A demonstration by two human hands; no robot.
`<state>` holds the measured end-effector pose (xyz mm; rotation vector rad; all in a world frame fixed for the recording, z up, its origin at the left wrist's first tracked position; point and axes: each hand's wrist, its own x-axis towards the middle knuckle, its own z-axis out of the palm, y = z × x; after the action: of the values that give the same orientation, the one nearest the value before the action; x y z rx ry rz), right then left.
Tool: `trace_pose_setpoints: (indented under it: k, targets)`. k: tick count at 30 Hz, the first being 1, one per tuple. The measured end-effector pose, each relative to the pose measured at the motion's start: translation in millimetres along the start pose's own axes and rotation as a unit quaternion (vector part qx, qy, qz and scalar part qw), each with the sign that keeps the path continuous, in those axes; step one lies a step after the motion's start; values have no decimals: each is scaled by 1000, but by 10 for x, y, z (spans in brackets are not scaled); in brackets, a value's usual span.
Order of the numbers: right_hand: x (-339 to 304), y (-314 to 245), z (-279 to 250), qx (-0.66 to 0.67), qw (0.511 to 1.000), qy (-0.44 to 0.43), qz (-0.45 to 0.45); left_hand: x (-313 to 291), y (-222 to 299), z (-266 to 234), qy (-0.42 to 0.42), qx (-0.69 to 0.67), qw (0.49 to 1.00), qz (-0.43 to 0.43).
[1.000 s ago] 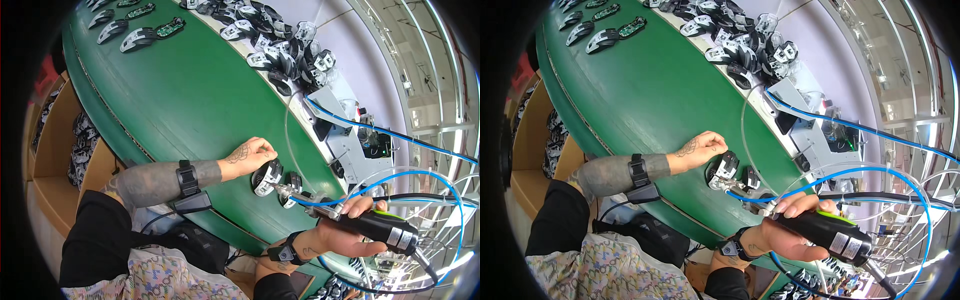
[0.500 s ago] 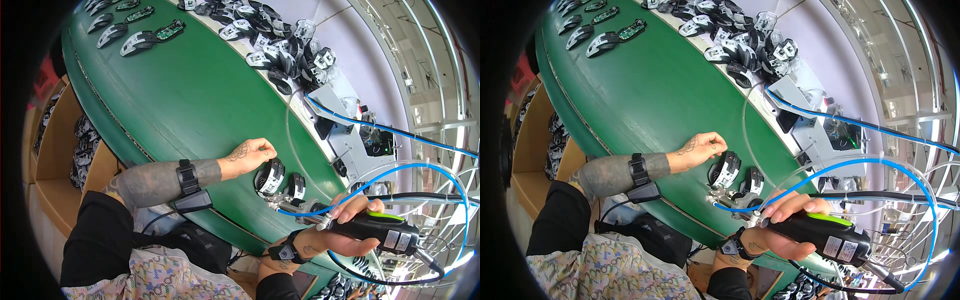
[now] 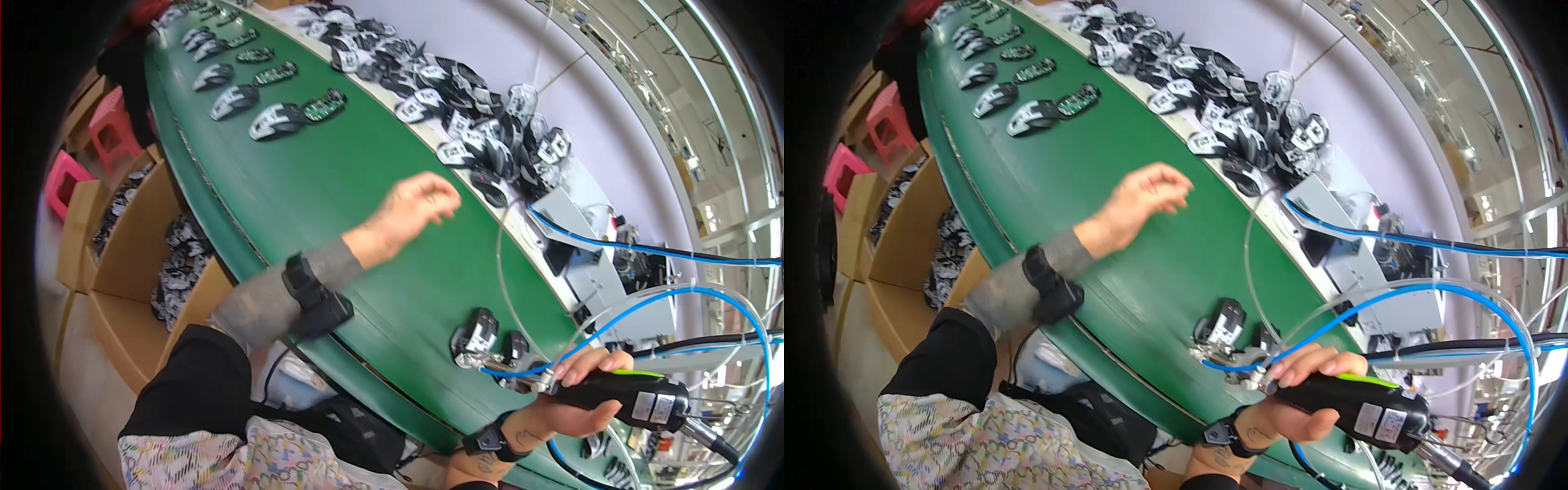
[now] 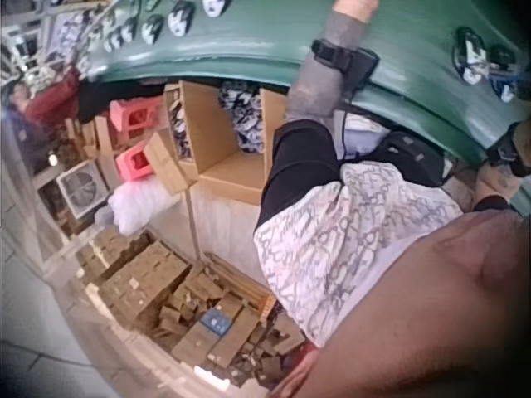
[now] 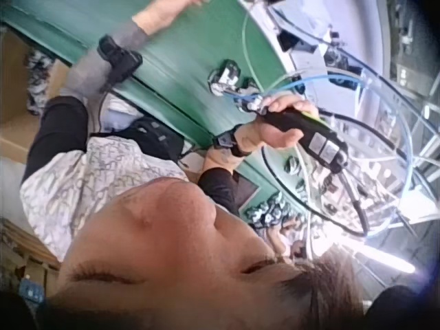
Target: Using an electric screwdriver to assemble components of computer mice on a production line.
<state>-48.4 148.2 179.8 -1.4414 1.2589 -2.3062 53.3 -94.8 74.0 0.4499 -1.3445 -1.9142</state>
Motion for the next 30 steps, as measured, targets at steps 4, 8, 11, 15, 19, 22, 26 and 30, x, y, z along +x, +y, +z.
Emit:
trace_pose_setpoints:
  k: [4,8,11,15,19,22,26,30]
  targets:
    - [24,-67,-47,12,1000,0,3,318,382,-1172,101,553,762,320]
    - [66,-65,-8,23,1000,3,20,297,634,-2513,66,773,605,180]
    - [89,-30,-48,21,1000,-23,-2,302,621,-2750,20,699,708,103]
    - [87,-40,-14,10,999,17,25,533,593,-2496,168,658,719,150]
    - [47,-17,22,15,999,18,26,936,532,-2190,236,655,697,171]
    - [15,17,30,4,999,33,20,1190,395,-2152,227,698,676,72]
    - [41,24,47,-9,999,41,15,1232,153,-2251,207,710,673,-6]
    - [78,16,-4,-2,1000,0,-5,1217,131,-2230,201,732,650,33]
